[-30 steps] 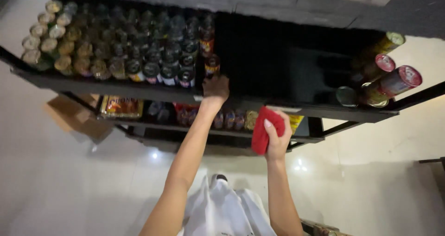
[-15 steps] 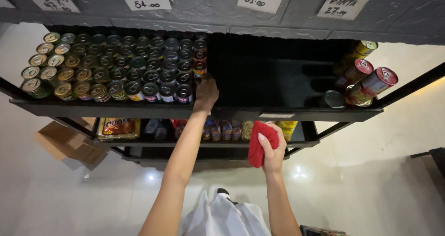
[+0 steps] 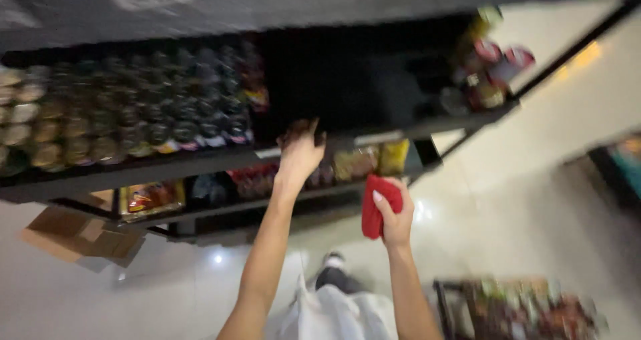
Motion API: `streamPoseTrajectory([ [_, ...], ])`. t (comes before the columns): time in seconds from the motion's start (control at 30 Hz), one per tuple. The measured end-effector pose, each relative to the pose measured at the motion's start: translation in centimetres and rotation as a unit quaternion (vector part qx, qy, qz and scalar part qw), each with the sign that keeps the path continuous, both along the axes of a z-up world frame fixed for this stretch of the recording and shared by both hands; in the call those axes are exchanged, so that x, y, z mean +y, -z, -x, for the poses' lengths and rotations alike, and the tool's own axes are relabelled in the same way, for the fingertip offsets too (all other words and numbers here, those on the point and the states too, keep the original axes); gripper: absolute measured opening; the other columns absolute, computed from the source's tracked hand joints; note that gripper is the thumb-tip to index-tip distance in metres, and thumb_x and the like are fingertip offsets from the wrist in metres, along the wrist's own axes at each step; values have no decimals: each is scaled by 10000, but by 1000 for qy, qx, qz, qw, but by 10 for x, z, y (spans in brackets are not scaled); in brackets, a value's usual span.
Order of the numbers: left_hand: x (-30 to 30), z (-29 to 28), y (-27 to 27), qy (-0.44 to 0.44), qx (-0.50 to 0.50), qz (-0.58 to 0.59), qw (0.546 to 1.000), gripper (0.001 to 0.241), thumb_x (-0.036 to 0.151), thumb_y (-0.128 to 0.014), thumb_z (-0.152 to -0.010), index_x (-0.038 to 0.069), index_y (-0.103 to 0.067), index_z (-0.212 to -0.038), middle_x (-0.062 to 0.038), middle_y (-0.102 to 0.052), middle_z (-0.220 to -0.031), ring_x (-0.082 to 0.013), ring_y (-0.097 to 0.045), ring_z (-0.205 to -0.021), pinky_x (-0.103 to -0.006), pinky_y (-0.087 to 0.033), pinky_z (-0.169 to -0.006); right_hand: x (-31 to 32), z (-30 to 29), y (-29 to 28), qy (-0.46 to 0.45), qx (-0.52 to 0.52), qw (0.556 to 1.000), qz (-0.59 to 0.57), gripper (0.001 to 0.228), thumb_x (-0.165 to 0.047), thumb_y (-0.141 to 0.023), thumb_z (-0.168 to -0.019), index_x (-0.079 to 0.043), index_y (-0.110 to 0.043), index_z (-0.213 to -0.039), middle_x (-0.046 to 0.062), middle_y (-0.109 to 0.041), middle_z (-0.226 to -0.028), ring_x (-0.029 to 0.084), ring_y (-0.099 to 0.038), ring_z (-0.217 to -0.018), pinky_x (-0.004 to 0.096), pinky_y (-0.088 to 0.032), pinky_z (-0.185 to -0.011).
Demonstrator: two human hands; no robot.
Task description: Wiping individual cans with a cloth and placing them on a grocery store shelf.
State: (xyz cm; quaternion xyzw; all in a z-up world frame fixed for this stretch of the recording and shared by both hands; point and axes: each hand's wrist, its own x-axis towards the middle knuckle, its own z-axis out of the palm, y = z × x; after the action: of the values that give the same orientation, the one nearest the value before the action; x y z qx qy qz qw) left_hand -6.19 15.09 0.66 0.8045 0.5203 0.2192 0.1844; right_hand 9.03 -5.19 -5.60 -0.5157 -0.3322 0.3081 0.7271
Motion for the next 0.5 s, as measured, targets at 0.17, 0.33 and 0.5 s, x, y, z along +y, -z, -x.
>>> streamPoseTrajectory([
  [0.17, -83, -40, 15, 119, -76, -19, 990, 420, 300, -643, -978, 144, -637, -1368, -110, -607, -1350, -338, -520, -1270, -602, -326, -1065, -57, -33, 18, 103, -18, 994, 41, 381, -101, -740, -903, -18, -608, -1251, 72, -695, -1126, 143, -658, -1011, 305, -551, -904],
  [0.33, -139, -99, 49, 235, -82, -28, 968, 388, 278, -656, -966, 121, -657, -1321, -88, -616, -1346, -316, -488, -1344, -546, -307, -1057, -131, -68, 25, 240, -30, 967, 75, 372, -100, -744, -916, -18, -613, -1254, 73, -697, -1137, 138, -660, -1038, 302, -550, -935],
  [0.5, -202, -173, 62, 362, -60, 5, 930, 389, 248, -666, -954, 102, -656, -1315, -97, -624, -1321, -304, -494, -1330, -525, -306, -1044, -207, -118, 39, 358, 10, 931, 67, 393, -106, -755, -914, -25, -597, -1264, 70, -683, -1133, 135, -655, -1026, 300, -554, -919],
])
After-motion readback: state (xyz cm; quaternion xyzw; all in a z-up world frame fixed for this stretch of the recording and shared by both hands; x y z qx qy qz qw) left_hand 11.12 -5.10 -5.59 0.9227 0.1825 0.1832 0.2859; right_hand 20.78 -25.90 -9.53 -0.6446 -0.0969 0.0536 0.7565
